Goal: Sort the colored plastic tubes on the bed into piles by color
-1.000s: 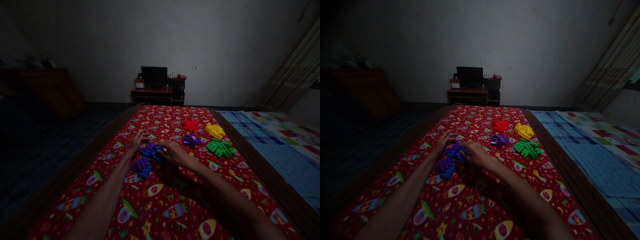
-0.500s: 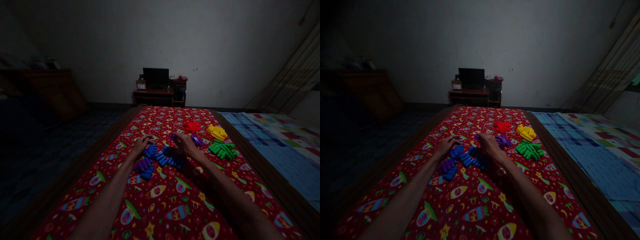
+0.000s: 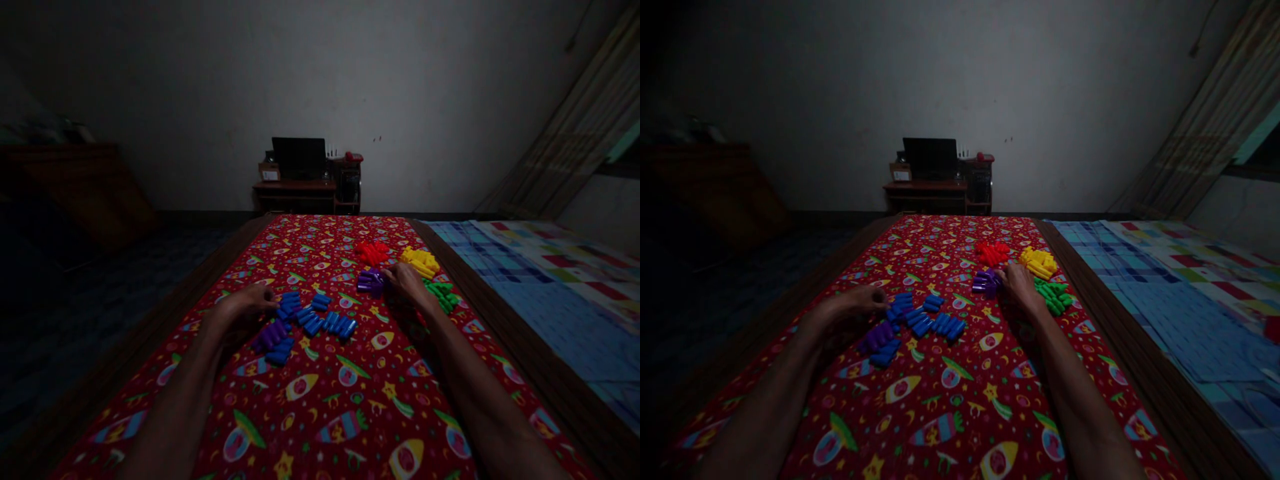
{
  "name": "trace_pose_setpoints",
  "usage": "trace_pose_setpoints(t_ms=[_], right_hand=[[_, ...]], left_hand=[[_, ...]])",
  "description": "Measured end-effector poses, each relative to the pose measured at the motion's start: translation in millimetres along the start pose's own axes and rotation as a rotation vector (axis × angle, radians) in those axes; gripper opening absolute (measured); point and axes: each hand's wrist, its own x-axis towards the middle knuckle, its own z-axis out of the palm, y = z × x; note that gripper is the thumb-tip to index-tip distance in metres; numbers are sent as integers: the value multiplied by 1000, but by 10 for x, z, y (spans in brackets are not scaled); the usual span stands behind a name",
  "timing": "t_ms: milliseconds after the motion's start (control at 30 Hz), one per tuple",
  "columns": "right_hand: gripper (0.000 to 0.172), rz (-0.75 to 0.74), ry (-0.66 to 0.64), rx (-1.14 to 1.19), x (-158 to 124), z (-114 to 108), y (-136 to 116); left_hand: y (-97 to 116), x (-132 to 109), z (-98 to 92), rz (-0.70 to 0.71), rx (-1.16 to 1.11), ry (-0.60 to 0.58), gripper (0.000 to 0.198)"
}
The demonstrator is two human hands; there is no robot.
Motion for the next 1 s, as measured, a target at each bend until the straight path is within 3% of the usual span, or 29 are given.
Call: trace_pose_setpoints(t_ms=[100,200,300,367,500,633,700,800,900,1000], right_hand=[[44,3,-5,-25,-4,-69,-46],[39,8,59,-48,-3,-162,-84],[36,-22,135,18,-18,-231,-209],[37,-104,139,162,-55,-233,-382],[33,-366,12,592,-179,-150,-821],[28,-498,-192,590,-216,-180,-935],[25,-450,-196,496,-175,-297,-780],[23,-269,-178,289,-100,-541,-425],[23,-109,-287,59,-70,-700,-177],[25,-64,-419,-106,-70,-667,-139]], left_hand=[[-17,4,-1,-40,-28,44,24],[17,-18,-112,-22,-29,212,25],[213,-43,-188,94,-59,431,27],[443,-47,-117,213,-177,495,31],[949,-49,307,408,-406,361,36],[1182,-102,617,506,-335,254,30],[1161,-134,600,505,-224,257,28],[1025,-155,422,450,-6,298,30],[852,-148,217,310,166,275,34],[712,-150,82,166,264,169,38]])
